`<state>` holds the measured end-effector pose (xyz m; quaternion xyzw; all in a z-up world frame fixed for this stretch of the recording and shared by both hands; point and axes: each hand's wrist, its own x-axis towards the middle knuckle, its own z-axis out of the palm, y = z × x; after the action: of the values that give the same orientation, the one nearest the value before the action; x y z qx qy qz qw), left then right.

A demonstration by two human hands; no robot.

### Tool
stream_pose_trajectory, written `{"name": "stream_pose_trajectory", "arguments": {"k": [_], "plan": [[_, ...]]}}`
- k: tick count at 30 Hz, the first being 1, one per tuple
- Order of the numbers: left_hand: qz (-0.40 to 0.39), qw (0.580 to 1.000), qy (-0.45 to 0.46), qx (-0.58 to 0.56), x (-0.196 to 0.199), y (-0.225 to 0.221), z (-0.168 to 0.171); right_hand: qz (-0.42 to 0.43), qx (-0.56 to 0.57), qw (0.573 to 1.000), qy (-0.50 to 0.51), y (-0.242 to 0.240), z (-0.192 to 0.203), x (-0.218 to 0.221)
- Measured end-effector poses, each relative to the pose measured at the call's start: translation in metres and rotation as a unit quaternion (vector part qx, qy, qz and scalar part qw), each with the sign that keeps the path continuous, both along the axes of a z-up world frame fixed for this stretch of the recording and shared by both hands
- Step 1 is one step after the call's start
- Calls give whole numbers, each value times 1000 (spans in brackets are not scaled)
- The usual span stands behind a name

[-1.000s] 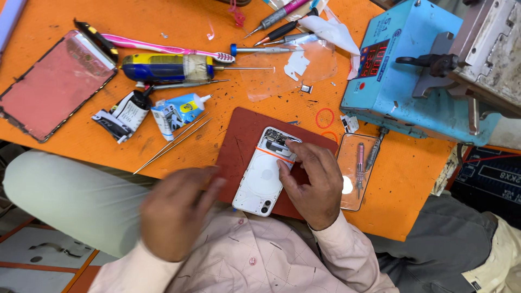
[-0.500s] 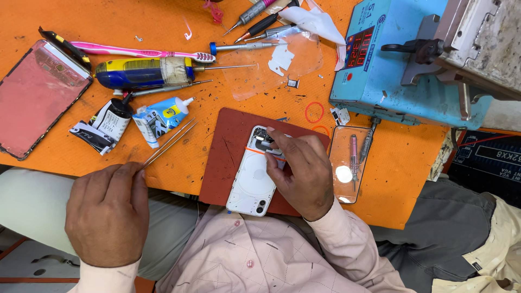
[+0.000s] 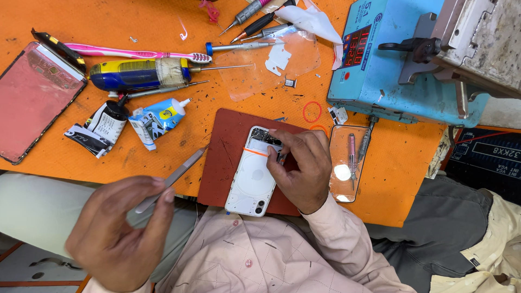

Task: The person cleans the internal components of a mobile phone and uses a pointed tool to adjust small parts within the device frame before placing the screen panel onto the body.

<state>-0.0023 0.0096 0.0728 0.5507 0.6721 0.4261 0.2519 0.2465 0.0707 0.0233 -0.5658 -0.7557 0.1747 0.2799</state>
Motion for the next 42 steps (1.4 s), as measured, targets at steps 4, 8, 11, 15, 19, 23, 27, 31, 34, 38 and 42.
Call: {"name": "stream_pose_trajectory", "arguments": {"k": [4,8,11,15,19,23,27,31,34,38,42], "plan": [[-6,999,32,16,15,16,-19,0,14,1000,-1,0,-6,0],[-48,999,12,7,25,27,-40,-12,29,1000,2,-2,-11,1],[-52,999,7,-10,28,24,-45,-11,49,999,-7,-2,-14,5],[-33,997,-76,4,37,18,-46,-7,31,999,11,-1,-15,8],[-31,997,-63,26,47,20,-47,-6,27,1000,7,-2,-17,8],[-67,993,-95,37,58,28,-50,-5,24,1000,19,-2,-19,11],[-71,988,-137,10,70,35,-60,-2,26,999,25,-2,-23,12],[-71,991,-113,24,74,35,-66,0,29,999,25,-2,-23,13],[-79,992,-96,37,75,36,-68,3,30,999,23,-1,-22,12],[-87,992,-84,37,75,36,-69,-3,18,999,27,-2,-21,11],[-94,992,-74,43,75,37,-68,-2,17,999,33,-1,-21,12]]}}
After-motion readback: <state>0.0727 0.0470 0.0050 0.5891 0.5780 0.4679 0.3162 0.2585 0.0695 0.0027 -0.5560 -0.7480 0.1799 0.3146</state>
